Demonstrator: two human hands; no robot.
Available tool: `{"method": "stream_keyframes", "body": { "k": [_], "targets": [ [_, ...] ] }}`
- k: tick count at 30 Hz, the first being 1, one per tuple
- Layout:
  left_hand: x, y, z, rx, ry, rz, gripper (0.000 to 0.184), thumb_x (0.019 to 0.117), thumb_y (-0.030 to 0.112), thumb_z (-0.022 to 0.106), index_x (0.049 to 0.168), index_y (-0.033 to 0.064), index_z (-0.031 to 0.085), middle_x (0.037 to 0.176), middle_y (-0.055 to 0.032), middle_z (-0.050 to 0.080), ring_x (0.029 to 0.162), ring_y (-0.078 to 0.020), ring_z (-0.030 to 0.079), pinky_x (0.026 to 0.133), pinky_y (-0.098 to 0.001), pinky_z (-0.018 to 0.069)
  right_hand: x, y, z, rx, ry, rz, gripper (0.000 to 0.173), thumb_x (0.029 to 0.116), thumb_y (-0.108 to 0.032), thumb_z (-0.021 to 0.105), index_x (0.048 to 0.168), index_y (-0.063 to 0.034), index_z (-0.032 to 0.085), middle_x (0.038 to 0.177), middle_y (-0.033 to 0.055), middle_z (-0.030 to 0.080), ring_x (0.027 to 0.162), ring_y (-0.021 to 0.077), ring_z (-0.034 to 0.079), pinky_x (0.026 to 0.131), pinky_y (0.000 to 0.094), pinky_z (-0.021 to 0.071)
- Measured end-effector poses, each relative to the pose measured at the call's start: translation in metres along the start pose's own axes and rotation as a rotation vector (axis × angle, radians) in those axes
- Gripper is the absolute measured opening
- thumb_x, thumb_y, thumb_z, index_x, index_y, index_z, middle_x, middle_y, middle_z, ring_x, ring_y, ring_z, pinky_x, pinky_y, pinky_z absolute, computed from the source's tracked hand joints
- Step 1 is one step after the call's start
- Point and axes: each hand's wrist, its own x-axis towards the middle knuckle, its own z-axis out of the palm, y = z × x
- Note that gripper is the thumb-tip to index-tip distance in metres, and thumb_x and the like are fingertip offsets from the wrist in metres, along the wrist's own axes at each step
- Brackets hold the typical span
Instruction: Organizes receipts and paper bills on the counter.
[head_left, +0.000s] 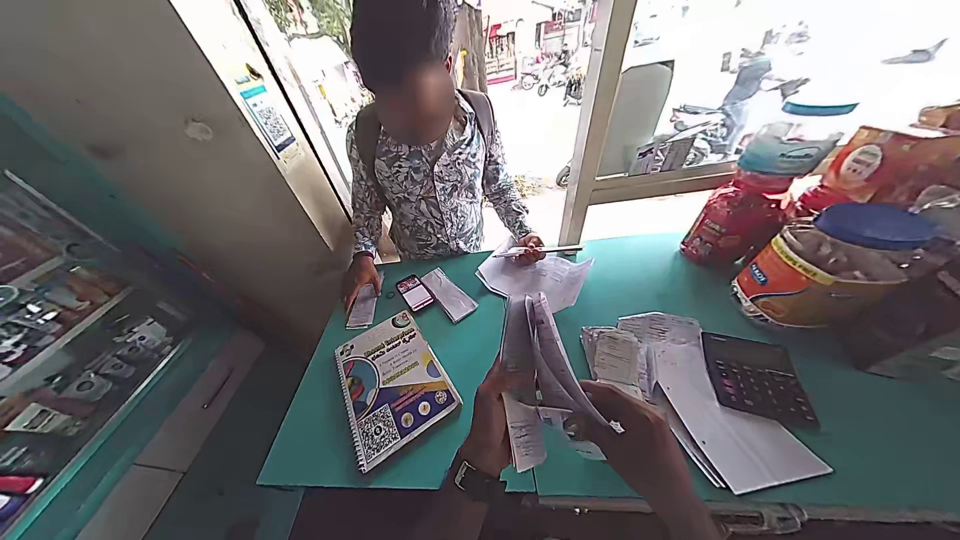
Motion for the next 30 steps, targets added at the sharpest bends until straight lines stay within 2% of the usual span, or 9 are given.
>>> {"method": "stream_keyframes", "body": {
  "k": [6,12,16,19,21,24,26,27,30],
  "targets": [
    [-0.005,0.01,-0.002,-0.119,0.07,0.089,0.037,0.1045,0.012,0.028,0.103,0.0068,0.064,0.088,-0.0073,0.076,0.081,-0.0167,0.076,0.071,-0.035,0.0646,0.001,0.006,-0.024,0.076,-0.05,0.033,0.042,0.096,-0.019,0.065,0.135,-0.0032,0.064,0.1,0.001,0.076,0.083,0.0007,0.07,0.077,0.0204,0.0589],
    [0.004,0.008,-0.013,-0.294,-0.076,0.057,0.034,0.1011,0.018,0.036,0.106,0.0045,0.066,0.098,-0.0167,0.076,0.091,-0.0281,0.076,0.078,-0.0465,0.0642,0.0,0.004,-0.021,0.049,-0.034,-0.018,0.036,0.0973,-0.016,0.062,0.13,-0.0021,0.066,0.107,0.0024,0.076,0.094,-0.0006,0.07,0.085,0.0184,0.0576],
    [0.004,0.006,-0.008,-0.236,0.013,0.085,0.032,0.1,0.013,0.036,0.098,0.0051,0.067,0.088,-0.0116,0.076,0.082,-0.0191,0.076,0.072,-0.0379,0.0646,0.002,-0.001,-0.016,-0.047,-0.014,0.001,0.035,0.0927,-0.023,0.068,0.124,-0.0075,0.071,0.102,0.0003,0.076,0.091,-0.0019,0.068,0.082,0.0161,0.0561],
    [0.0,0.005,-0.002,-0.067,-0.018,0.098,0.032,0.1034,0.015,0.039,0.13,0.0043,0.054,0.104,-0.0064,0.075,0.095,-0.0131,0.074,0.083,-0.0317,0.0631,0.001,-0.007,-0.008,-0.105,-0.016,-0.019,0.035,0.0911,-0.027,0.071,0.12,-0.0067,0.072,0.091,0.0019,0.074,0.08,0.0027,0.067,0.074,0.0194,0.0556],
    [0.008,0.002,-0.014,-0.024,-0.242,0.085,0.067,0.0989,0.021,0.06,0.152,0.0007,0.025,0.133,-0.0171,0.063,0.117,-0.0247,0.067,0.099,-0.0411,0.0572,0.002,-0.009,0.0,-0.133,-0.013,-0.05,0.035,0.0907,-0.028,0.073,0.119,-0.0079,0.072,0.086,0.0026,0.072,0.075,0.0061,0.065,0.07,0.0218,0.0553],
    [0.016,-0.003,-0.025,-0.034,-0.32,0.088,0.079,0.0933,0.02,0.069,0.153,-0.0013,0.022,0.141,-0.0272,0.055,0.125,-0.036,0.062,0.103,-0.0493,0.0535,0.001,-0.009,0.005,-0.126,-0.022,-0.064,0.038,0.0865,-0.029,0.078,0.118,-0.0087,0.073,0.086,0.0015,0.072,0.075,0.0037,0.064,0.071,0.0176,0.0542],
    [0.009,0.0,-0.025,-0.058,-0.146,0.124,0.045,0.0922,0.017,0.055,0.133,-0.0017,0.051,0.12,-0.0213,0.069,0.109,-0.0294,0.071,0.091,-0.0447,0.0602,0.001,-0.01,0.002,-0.03,-0.014,-0.056,0.043,0.0852,-0.035,0.079,0.116,-0.0061,0.073,0.084,0.001,0.071,0.073,0.0014,0.063,0.069,0.0167,0.0535],
    [0.007,0.003,-0.02,-0.067,0.006,0.176,0.025,0.0935,0.012,0.047,0.107,0.0025,0.066,0.097,-0.0127,0.076,0.089,-0.02,0.075,0.078,-0.0373,0.0639,0.002,-0.009,-0.002,0.039,-0.004,-0.042,0.044,0.0866,-0.037,0.078,0.115,-0.0049,0.073,0.085,-0.0006,0.072,0.073,-0.0018,0.063,0.067,0.0152,0.0539],
    [0.006,0.007,-0.022,-0.157,0.077,0.194,0.04,0.1033,0.01,0.028,0.089,0.0083,0.066,0.083,-0.0063,0.075,0.078,-0.0133,0.075,0.072,-0.0327,0.0643,0.001,-0.011,-0.014,0.132,0.016,0.012,0.036,0.094,-0.033,0.072,0.113,-0.0027,0.072,0.089,-0.0043,0.073,0.077,-0.0061,0.064,0.071,0.0131,0.0558]
  ]
}}
